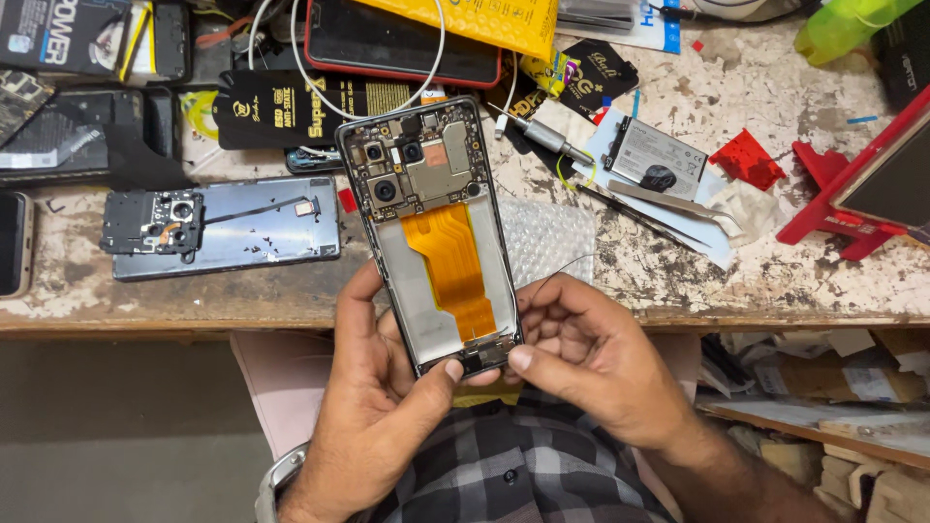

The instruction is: The person handles a disassembled smartphone, aligning and pressing an orange ribbon cable into place on the internal frame. They repeatedly adjust the cable and the phone's position on the workbench while using their fingers to secure the connection.

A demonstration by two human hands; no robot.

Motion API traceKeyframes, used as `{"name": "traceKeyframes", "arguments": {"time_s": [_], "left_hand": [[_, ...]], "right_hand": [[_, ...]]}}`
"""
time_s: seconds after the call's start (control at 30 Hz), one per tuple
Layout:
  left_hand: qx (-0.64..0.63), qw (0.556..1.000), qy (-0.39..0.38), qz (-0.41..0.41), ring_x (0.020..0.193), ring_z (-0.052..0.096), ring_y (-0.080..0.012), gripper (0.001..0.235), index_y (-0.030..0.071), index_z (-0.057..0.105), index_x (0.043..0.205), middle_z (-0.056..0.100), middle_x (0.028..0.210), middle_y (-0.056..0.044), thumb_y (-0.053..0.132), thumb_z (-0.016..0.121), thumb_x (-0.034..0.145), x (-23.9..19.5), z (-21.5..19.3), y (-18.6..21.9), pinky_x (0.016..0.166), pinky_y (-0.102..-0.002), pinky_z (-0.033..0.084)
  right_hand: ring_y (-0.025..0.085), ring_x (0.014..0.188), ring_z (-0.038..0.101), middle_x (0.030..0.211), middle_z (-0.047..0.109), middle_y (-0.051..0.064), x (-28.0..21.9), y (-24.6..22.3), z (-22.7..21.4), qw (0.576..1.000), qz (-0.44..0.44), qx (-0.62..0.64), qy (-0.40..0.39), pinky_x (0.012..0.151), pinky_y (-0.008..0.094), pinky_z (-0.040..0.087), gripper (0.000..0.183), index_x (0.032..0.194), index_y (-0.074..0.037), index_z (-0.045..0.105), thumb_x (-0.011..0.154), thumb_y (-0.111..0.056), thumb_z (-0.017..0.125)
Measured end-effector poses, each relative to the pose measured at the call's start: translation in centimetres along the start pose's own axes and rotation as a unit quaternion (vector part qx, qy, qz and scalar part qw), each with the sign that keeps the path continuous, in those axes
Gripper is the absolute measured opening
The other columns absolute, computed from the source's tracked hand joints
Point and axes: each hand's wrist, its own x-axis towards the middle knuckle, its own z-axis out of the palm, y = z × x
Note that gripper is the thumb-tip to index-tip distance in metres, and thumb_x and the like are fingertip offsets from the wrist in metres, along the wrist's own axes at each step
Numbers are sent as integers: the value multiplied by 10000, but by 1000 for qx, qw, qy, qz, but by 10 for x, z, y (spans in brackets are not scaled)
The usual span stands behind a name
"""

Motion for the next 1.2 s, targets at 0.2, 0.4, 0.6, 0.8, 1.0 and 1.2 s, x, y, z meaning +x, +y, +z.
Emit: {"name": "traceKeyframes", "arguments": {"time_s": [0.2,0.4,0.6,0.8,1.0,1.2], "left_hand": [[-12,1000,12,-12,1247,637,-271,855,108,17,1579,496,1452,-221,-116,503,912,1,-1,0,979,-433,615],[11,1000,25,2,1267,623,-265,819,86,68,1577,534,1404,-230,-127,528,933,3,-4,-1,1001,-416,596],[9,998,68,-12,1245,635,-264,813,83,101,1569,547,1360,-224,-127,530,910,2,-4,-4,994,-396,597],[15,997,70,14,1265,624,-268,795,69,86,1566,536,1368,-235,-126,527,934,3,-2,-7,1010,-380,601],[-3,994,104,18,1173,666,-260,737,60,123,1531,534,1367,-206,-97,520,931,4,7,-11,873,-365,655],[-40,992,107,57,1172,660,-247,700,28,163,1537,529,1360,-215,-99,530,956,12,22,-22,887,-351,644]], "right_hand": [[138,867,669,1036,647,114,3,4,10,999,-11,53,-1,754,290,590,305,1210,34,546,935,71,673],[128,957,662,1060,642,110,7,12,18,996,-15,89,11,827,287,582,315,1198,23,531,922,85,670],[110,1007,615,1079,610,89,11,15,21,998,-25,59,17,876,264,538,319,1218,23,539,940,92,680],[104,970,654,1067,646,92,14,17,24,999,-26,38,16,845,256,568,314,1193,-8,518,923,62,664],[82,964,612,1063,629,74,12,15,21,998,-43,22,37,822,223,531,351,1234,26,538,928,65,704],[81,911,661,1012,694,72,19,1,4,993,-60,-78,66,808,219,574,347,1234,34,631,902,17,732]]}}
